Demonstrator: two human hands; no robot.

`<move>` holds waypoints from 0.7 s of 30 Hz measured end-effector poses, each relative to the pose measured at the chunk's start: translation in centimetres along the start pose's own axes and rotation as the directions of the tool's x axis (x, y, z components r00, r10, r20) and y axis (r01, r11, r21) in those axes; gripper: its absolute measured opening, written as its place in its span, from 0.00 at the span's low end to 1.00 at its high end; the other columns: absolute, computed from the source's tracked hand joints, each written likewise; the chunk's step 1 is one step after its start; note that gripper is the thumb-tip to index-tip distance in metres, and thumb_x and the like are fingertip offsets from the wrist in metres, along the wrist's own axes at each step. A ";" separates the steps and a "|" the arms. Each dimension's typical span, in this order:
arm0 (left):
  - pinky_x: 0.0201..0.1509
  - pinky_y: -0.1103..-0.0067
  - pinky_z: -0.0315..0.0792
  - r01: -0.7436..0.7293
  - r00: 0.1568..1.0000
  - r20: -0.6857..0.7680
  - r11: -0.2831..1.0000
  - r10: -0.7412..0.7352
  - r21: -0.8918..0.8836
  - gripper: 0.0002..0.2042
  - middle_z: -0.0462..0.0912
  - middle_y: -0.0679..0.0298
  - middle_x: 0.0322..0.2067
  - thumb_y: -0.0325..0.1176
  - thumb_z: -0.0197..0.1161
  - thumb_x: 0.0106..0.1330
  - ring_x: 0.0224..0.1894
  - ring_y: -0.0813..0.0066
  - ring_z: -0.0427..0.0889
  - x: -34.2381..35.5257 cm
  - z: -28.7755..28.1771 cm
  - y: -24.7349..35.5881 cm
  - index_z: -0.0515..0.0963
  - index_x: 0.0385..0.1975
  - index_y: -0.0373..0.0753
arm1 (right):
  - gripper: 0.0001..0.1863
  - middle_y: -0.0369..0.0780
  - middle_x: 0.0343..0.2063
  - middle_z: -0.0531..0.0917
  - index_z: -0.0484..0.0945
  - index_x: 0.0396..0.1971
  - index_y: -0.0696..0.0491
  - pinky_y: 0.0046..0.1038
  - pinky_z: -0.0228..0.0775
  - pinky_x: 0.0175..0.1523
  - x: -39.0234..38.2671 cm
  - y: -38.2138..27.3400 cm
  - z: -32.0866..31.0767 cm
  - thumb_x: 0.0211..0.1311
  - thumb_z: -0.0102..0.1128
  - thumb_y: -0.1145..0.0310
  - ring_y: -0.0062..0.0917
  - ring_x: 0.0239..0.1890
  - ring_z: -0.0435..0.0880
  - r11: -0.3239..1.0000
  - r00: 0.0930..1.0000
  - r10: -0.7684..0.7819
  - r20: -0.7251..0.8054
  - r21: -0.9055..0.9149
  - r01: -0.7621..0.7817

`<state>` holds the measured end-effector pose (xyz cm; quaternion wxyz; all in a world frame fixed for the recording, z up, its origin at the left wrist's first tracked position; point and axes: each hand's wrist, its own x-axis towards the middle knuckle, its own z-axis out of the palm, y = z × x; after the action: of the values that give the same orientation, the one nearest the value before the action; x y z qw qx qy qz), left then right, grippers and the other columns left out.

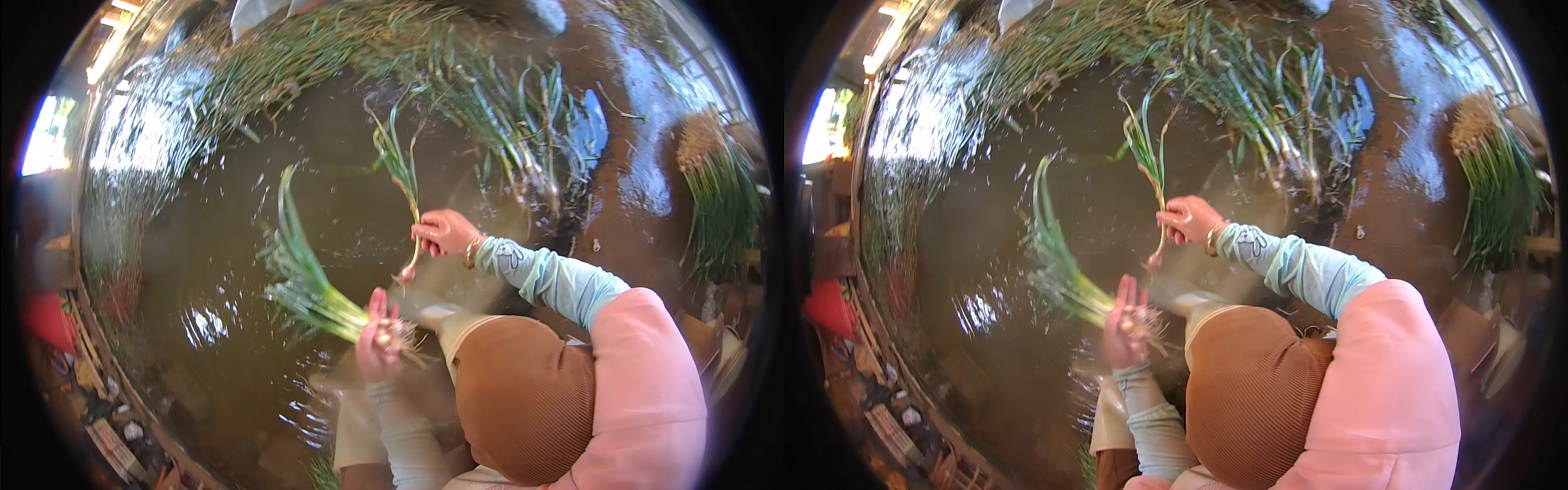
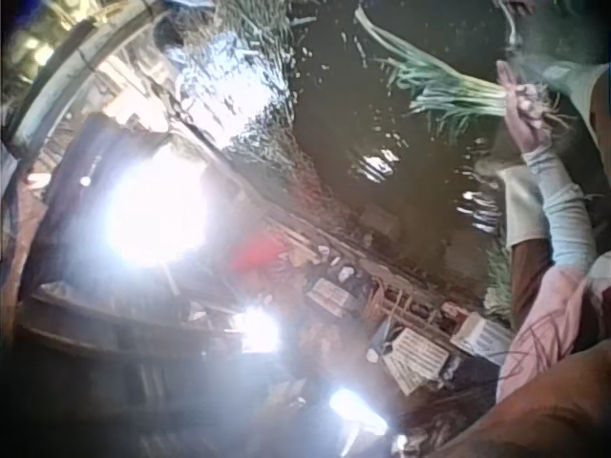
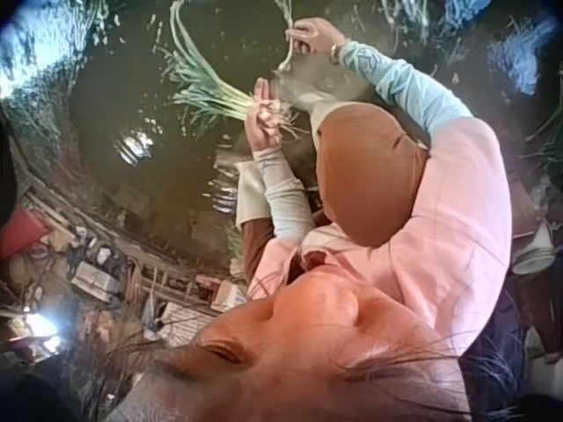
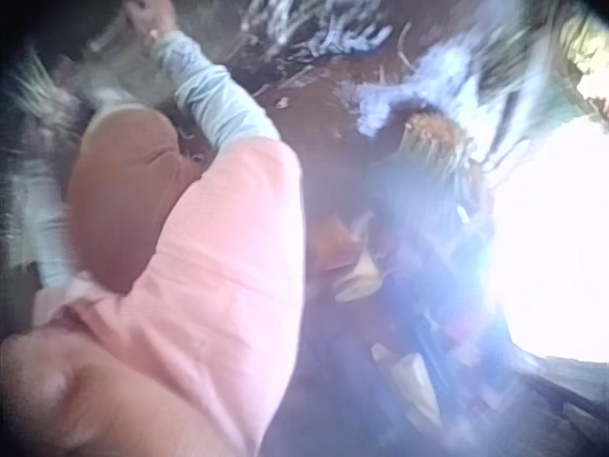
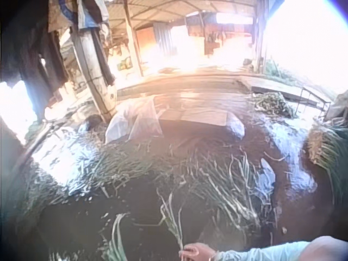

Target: The person washes bundles of green onions in a large water-filled tub, repeatedly dipping and swishing them to remove dirt. They handle the onions by hand, gathering them into bunches and rinsing them in the water.

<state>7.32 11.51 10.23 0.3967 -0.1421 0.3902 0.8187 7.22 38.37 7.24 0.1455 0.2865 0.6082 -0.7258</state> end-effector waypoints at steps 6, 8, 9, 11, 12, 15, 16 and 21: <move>0.11 0.89 0.55 0.241 0.938 -0.279 0.966 -0.207 0.095 0.18 0.75 0.64 0.26 0.32 0.55 0.66 0.13 0.86 0.62 1.1 -0.8 -3.7 0.68 0.53 0.31 | 0.16 0.39 0.20 0.81 0.78 0.28 0.56 0.25 0.70 0.23 0.4 4.9 5.3 0.64 0.54 0.57 0.22 0.18 0.79 0.989 0.989 0.071 0.128 -0.135 -0.054; 0.11 0.90 0.59 0.221 0.939 -0.287 0.972 -0.191 0.077 0.15 0.78 0.61 0.30 0.32 0.56 0.66 0.16 0.83 0.71 1.0 -0.9 -4.6 0.72 0.48 0.28 | 0.18 0.42 0.20 0.81 0.78 0.27 0.56 0.29 0.71 0.24 1.1 5.8 5.4 0.62 0.54 0.54 0.27 0.19 0.80 0.918 0.996 -0.066 0.053 -0.387 0.082; 0.11 0.90 0.58 0.200 0.945 -0.283 0.975 -0.165 0.098 0.15 0.77 0.63 0.29 0.32 0.56 0.66 0.15 0.85 0.69 0.9 -0.9 -5.1 0.72 0.48 0.29 | 0.19 0.44 0.21 0.81 0.78 0.26 0.55 0.30 0.71 0.24 1.4 6.1 5.5 0.62 0.55 0.53 0.30 0.19 0.80 0.809 0.981 -0.190 0.030 -0.562 0.174; 0.11 0.90 0.55 0.155 0.943 -0.309 0.986 -0.127 0.067 0.14 0.74 0.66 0.26 0.31 0.56 0.66 0.14 0.87 0.65 0.9 -0.9 -5.8 0.72 0.48 0.29 | 0.21 0.48 0.21 0.81 0.78 0.24 0.54 0.37 0.71 0.24 1.8 6.6 5.9 0.61 0.52 0.50 0.39 0.20 0.80 0.558 0.940 -0.340 0.007 -0.804 0.207; 0.11 0.90 0.53 0.154 0.938 -0.328 0.983 -0.114 0.096 0.14 0.72 0.67 0.25 0.31 0.56 0.66 0.14 0.87 0.64 0.8 -0.9 -6.0 0.73 0.47 0.30 | 0.20 0.46 0.20 0.81 0.78 0.24 0.54 0.36 0.71 0.24 1.9 6.7 6.0 0.61 0.52 0.52 0.38 0.20 0.80 0.472 0.942 -0.330 0.066 -0.852 0.225; 0.10 0.90 0.48 0.133 0.937 -0.338 0.983 -0.084 0.124 0.13 0.66 0.72 0.20 0.31 0.57 0.66 0.13 0.89 0.61 0.6 -1.0 -6.3 0.73 0.46 0.31 | 0.16 0.41 0.17 0.80 0.77 0.23 0.53 0.35 0.70 0.23 1.6 7.0 6.3 0.60 0.53 0.56 0.35 0.18 0.81 0.169 0.883 -0.426 0.199 -0.941 0.293; 0.10 0.90 0.49 0.153 0.929 -0.359 0.977 -0.092 0.146 0.13 0.68 0.71 0.21 0.31 0.57 0.66 0.13 0.89 0.61 0.6 -1.0 -6.3 0.73 0.46 0.31 | 0.15 0.40 0.16 0.80 0.76 0.22 0.53 0.35 0.70 0.22 1.6 7.1 6.2 0.60 0.54 0.57 0.34 0.18 0.80 0.084 0.831 -0.491 0.260 -0.936 0.342; 0.10 0.90 0.54 0.081 0.930 -0.368 0.979 -0.006 0.187 0.14 0.76 0.65 0.25 0.34 0.56 0.67 0.14 0.86 0.67 1.1 0.2 -5.8 0.74 0.46 0.31 | 0.10 0.35 0.13 0.77 0.73 0.20 0.50 0.31 0.68 0.20 2.7 7.9 5.7 0.54 0.57 0.61 0.29 0.15 0.79 -0.047 0.640 -0.696 0.325 -0.910 0.411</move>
<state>11.03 14.46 6.67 0.3474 -0.2602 0.5339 0.7257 8.13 31.50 -0.07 -0.0974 -0.0535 0.9817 -0.1547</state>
